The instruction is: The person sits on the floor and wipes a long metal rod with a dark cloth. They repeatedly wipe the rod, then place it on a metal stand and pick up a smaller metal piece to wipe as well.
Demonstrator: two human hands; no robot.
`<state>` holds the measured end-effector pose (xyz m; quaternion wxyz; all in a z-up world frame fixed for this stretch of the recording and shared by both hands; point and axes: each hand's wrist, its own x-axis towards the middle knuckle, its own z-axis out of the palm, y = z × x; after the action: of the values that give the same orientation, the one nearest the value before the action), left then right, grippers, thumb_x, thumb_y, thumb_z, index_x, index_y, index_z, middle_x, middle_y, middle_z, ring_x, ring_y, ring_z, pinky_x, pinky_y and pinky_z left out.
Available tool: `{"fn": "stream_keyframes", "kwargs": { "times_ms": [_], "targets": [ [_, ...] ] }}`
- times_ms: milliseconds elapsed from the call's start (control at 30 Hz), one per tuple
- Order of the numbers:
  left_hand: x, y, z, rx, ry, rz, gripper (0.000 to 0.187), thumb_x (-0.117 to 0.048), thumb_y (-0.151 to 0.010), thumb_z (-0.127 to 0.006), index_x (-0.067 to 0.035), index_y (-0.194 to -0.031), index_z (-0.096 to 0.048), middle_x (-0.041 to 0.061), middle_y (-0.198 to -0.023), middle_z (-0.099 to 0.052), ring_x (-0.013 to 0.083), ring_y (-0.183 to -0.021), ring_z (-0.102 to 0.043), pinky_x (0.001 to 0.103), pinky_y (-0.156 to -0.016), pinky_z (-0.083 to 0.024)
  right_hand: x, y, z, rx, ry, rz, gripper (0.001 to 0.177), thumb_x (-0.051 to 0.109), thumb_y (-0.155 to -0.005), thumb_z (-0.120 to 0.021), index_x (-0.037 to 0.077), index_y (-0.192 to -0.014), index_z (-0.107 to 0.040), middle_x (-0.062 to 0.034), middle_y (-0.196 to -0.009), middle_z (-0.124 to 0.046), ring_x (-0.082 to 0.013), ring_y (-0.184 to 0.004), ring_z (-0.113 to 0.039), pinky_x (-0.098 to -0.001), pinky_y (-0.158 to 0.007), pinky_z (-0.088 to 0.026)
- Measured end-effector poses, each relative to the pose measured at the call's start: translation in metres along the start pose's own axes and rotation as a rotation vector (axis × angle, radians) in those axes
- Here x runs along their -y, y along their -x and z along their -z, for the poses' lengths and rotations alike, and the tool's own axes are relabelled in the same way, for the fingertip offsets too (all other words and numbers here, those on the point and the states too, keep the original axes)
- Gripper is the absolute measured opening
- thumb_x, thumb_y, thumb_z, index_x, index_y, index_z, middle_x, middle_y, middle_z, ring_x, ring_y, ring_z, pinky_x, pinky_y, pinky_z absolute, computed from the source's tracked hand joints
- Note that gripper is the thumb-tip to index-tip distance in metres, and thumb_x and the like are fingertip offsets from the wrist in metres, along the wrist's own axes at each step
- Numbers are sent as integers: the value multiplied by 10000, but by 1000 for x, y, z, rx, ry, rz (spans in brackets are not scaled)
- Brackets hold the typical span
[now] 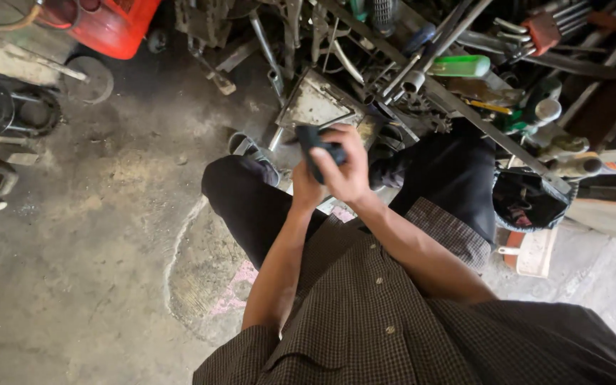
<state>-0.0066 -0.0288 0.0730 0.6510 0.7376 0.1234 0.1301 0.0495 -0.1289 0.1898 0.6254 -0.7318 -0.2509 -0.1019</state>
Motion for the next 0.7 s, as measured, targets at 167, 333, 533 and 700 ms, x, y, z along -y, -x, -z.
{"fn": "stream_keyframes", "kwargs": {
  "times_ms": [167, 333, 533, 700],
  "targets": [
    [15, 1, 5, -55, -124, -138, 420, -366, -1106, -478, 16, -972, -589, 86, -773, -629, 231, -764, -641, 437, -639, -466, -30, -15, -15, -121, 151, 59, 185, 154, -963, -739, 23, -1033, -628, -156, -1043, -624, -294, -922, -612, -380, -836, -500],
    [16, 7, 13, -129, -115, 51, 514, -411, -1136, -376, -42, -820, -543, 31, -656, -474, 189, -600, -456, 406, -574, -360, -78, -5, -12, -408, 260, -295, 195, 143, -996, -716, -9, -1091, -639, -141, -1021, -629, -270, -916, -610, -375, -847, -507],
    [46, 14, 7, -82, 100, 168, 562, -488, -1131, -389, -79, -757, -484, -25, -638, -424, 110, -584, -379, 320, -541, -307, -88, -2, -11, -289, 98, -46, 198, 198, -1067, -677, 20, -1085, -593, -117, -1080, -603, -231, -1002, -582, -359, -937, -486],
    [44, 17, 11, 94, 501, 318, 529, -511, -1105, -413, -106, -770, -480, -51, -605, -406, 80, -530, -346, 267, -497, -254, -148, 10, 9, -549, -430, -873, 358, 353, -1031, -619, 52, -1225, -617, -45, -1055, -664, -158, -932, -583, -315, -807, -500]
  ]
}}
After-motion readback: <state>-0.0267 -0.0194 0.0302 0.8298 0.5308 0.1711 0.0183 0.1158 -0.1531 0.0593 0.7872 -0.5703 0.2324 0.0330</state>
